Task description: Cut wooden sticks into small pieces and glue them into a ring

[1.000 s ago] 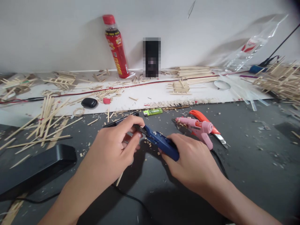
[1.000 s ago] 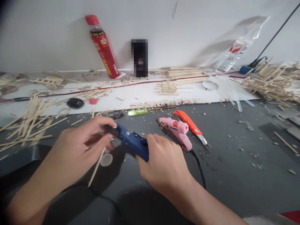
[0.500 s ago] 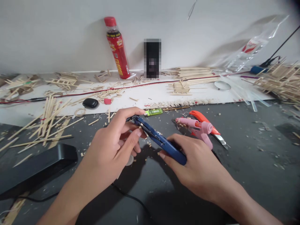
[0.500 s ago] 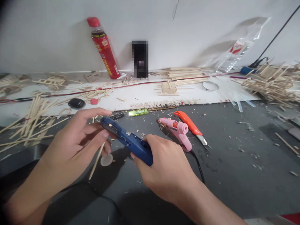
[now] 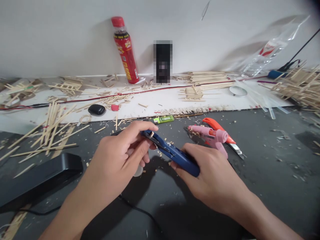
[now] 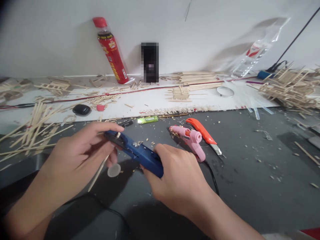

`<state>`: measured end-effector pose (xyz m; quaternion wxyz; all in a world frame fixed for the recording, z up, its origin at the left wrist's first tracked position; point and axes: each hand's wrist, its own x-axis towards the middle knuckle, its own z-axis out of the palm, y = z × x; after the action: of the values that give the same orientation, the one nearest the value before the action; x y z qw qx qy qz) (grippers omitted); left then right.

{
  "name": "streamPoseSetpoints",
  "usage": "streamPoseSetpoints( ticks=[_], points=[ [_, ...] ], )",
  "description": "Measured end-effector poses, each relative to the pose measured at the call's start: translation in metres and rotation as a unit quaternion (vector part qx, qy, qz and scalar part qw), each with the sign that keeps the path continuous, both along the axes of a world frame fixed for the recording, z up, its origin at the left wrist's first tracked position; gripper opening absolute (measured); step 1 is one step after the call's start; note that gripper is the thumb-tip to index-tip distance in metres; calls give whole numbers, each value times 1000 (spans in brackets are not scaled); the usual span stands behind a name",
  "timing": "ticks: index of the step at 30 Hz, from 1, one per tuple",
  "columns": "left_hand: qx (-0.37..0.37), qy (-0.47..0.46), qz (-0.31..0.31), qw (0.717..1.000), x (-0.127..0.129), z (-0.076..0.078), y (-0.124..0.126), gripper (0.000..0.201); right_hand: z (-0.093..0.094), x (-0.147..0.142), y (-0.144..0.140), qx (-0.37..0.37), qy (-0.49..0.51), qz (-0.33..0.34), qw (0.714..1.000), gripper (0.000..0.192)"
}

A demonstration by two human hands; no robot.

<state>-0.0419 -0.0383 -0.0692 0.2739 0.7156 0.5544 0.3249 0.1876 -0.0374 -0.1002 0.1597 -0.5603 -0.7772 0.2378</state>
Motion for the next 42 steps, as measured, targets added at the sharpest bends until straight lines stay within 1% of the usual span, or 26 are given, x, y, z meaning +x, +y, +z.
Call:
streamPoseSetpoints(
  ticks=[3,6,13,17,20,23,27,29,38,42],
  points=[
    [5,30,-10,999,-4,-1,0,16,0,0,1,-6,-11,2,1000,25],
    [-7,46,-19,999,-7,-2,1,14,-2,-1,2,-12,-28,-4,1000,25],
    [-28,15,-28,999,-7,-3,2,16,-7,-1,4,-16,-57,-4,998,16],
    [-57,9,-38,998,-7,-1,4,13,-14,-4,5,2,-50,-6,999,21],
    [-67,20,-28,997,-8,-2,6,11,-17,-7,8,-4,-53,-4,999,25],
    [-74,42,-24,996,-8,-5,9,10,-14,-8,9,-18,-75,-9,997,24],
    [-73,55,-28,995,-8,-8,12,13,-10,-6,8,8,-89,-24,996,15],
    [-68,60,-24,996,-9,-8,12,12,-9,-5,6,7,-83,-26,996,11],
    [-57,97,-33,993,-13,-8,12,16,-6,-2,7,13,-102,-29,994,16],
    [-56,79,-38,995,-11,-8,11,20,-5,-1,7,16,-90,-33,995,15]
  ],
)
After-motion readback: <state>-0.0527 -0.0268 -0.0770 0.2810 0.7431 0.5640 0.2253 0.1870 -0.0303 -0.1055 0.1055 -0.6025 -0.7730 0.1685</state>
